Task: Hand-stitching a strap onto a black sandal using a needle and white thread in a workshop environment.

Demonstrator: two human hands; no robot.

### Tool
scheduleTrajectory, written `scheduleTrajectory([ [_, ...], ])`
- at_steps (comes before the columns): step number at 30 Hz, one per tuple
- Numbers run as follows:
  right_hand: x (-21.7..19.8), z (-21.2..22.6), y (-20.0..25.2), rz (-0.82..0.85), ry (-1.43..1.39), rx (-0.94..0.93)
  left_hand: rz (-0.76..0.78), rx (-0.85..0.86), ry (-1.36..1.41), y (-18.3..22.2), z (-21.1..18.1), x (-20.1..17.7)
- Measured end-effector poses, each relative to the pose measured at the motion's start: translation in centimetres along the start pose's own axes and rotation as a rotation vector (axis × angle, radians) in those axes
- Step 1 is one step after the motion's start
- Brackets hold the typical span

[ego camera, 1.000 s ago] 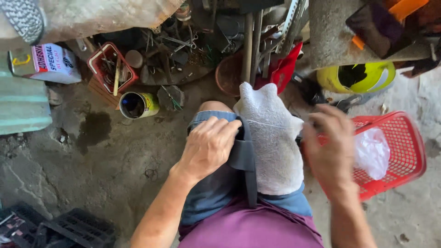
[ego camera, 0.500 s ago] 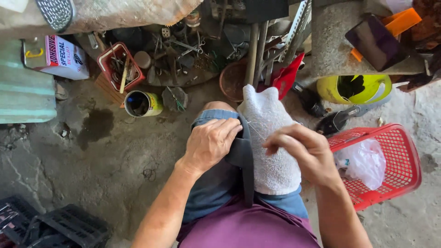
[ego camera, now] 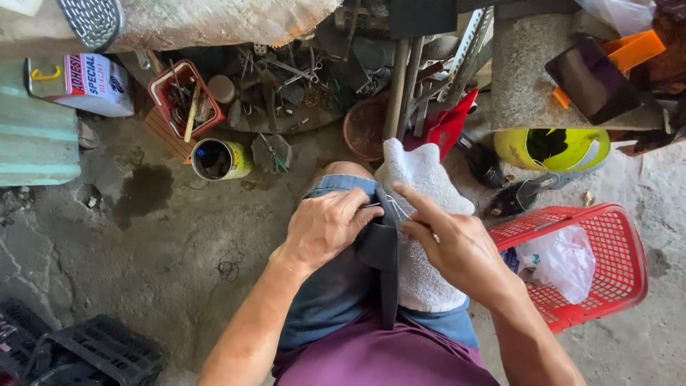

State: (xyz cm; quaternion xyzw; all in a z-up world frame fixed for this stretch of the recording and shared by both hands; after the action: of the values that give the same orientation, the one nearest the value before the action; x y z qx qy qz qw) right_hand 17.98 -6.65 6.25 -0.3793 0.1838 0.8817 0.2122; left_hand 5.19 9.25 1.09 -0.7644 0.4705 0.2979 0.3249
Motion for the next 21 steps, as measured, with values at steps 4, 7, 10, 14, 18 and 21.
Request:
scheduleTrajectory([
  [4, 0.3, -0.5, -0.2, -0.165, -0.094, 0.001, 0.088, -0.285, -0.157, 0.4, 0.3, -2.4],
  [7, 0.5, -1.3, -0.4, -0.287, -0.084, -0.019, 0.213, -0.533, -0.169, 2.5, 2.9, -3.9],
  [10, 1.7, -2.4, 0.0, -0.312, 0.083, -0.103, 0.186, -0.630, -0.247, 6.2, 5.6, -4.6],
  [14, 3.9, -4.5, 2.3, -0.232, 0.112, -0.148, 0.143, -0.613, -0.191, 6.3, 5.1, -4.3],
  [18, 3.3, -6.0, 6.0, -0.095, -0.025, -0.153, 0.201, -0.449, -0.079, 3.2, 2.4, -2.3],
  [21, 0.7, -5.8, 7.3, -0.012, -0.451, -0.004, 0.195, -0.572, 0.567, 1.5, 1.3, -2.9],
])
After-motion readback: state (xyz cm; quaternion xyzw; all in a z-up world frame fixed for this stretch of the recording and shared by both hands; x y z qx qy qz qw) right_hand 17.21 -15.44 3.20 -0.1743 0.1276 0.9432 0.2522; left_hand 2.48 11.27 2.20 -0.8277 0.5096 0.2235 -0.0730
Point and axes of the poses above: each hand's wrist, its own y-axis away from the middle knuckle, its own x-axis out of the palm, z = x × y, the point moved 3 cm from there along -y, towards the middle knuckle, and after that the axes turned 5 degrees about -z, right-handed, at the moved point
